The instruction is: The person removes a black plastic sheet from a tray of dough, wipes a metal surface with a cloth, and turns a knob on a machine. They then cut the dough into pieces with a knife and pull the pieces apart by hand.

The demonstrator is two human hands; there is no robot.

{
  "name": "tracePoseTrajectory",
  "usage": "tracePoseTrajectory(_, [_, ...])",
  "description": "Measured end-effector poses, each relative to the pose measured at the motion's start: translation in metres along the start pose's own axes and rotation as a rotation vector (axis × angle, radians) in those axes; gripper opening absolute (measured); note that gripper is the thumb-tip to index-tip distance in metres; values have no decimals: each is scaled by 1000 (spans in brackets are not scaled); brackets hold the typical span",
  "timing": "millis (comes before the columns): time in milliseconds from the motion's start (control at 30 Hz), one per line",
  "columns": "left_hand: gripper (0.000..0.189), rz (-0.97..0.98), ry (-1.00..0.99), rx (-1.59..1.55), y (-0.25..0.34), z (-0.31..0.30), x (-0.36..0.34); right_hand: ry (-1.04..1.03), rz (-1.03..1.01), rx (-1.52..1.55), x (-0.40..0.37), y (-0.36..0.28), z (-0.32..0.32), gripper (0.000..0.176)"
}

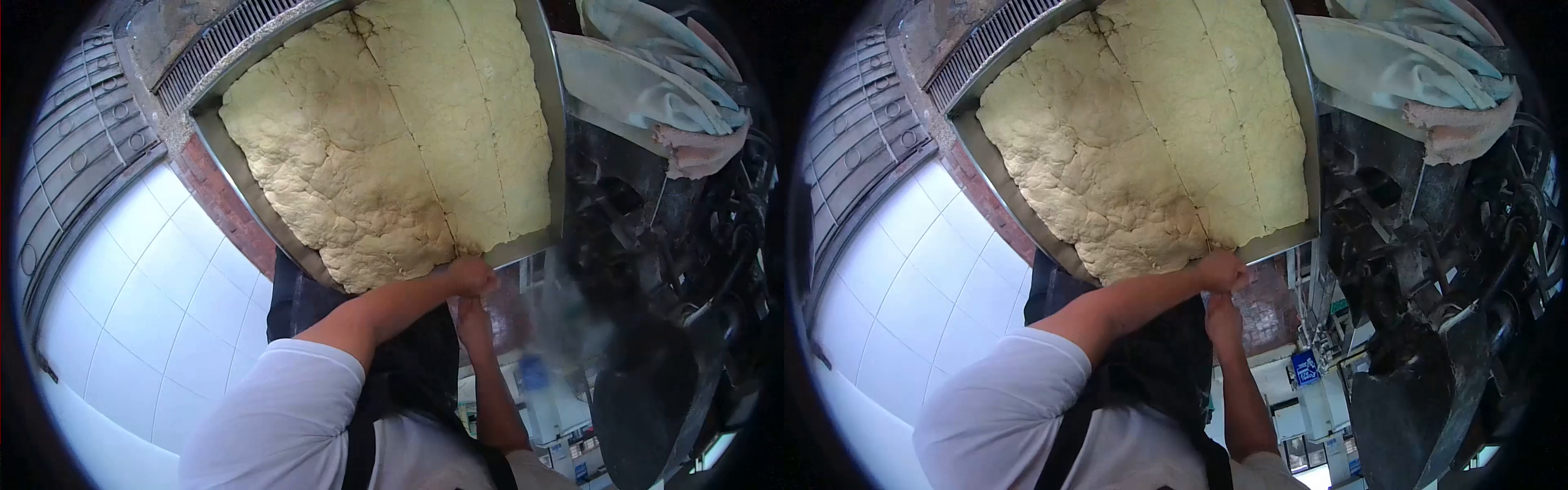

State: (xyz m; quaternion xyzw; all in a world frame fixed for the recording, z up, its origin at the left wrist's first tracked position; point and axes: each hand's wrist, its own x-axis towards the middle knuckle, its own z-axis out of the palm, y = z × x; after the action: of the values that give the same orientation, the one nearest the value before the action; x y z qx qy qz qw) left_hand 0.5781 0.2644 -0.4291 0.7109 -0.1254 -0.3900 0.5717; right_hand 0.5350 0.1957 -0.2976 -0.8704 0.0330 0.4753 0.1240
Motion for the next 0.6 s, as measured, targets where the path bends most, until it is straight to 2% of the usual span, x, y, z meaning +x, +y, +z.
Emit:
tracePoseTrajectory(33, [38, 13, 5, 0, 10, -1, 1, -72, 123, 26, -10, -5, -20, 25])
tracePoseTrajectory(67, [38, 11, -61, -62, 24, -7, 3, -63, 120, 16, -11, -8, -38, 25])
tracePoseTrajectory(100, [39, -2, -148, -124, 34, -8, -9, -172, 172, 47, -22, -17, -50, 32])
tracePoseTrajectory(133, [39, -5, -146, -122, 41, -6, -16, -281, 214, 73, -29, -26, -63, 41])
tracePoseTrajectory(200, [40, 114, -131, -419, 56, -10, -20, -224, 113, 70, -52, -32, -87, 37])
tracePoseTrajectory(233, [40, 117, -120, -411, 71, -21, -27, -168, 31, 75, -60, -41, -103, 33])
tracePoseTrajectory(300, [42, 84, -32, -443, 111, -45, -44, -208, 33, 65, -71, -68, -149, 36])
tracePoseTrajectory(367, [40, 69, 47, -221, 123, -104, -57, -248, 34, 53, -62, -105, -183, 39])
tracePoseTrajectory(433, [35, -34, 115, 38, 126, -207, -75, -278, -47, 203, -24, -158, -191, 48])
tracePoseTrajectory(467, [31, 35, 307, 56, 108, -247, -84, -192, -179, 373, 0, -174, -169, 49])
tracePoseTrajectory(533, [34, -187, 424, 35, 92, -331, -104, -65, -445, 605, 62, -219, -123, 51])
tracePoseTrajectory(600, [34, -124, 570, 222, 49, -380, -110, -41, -406, 560, 107, -276, -106, 48])
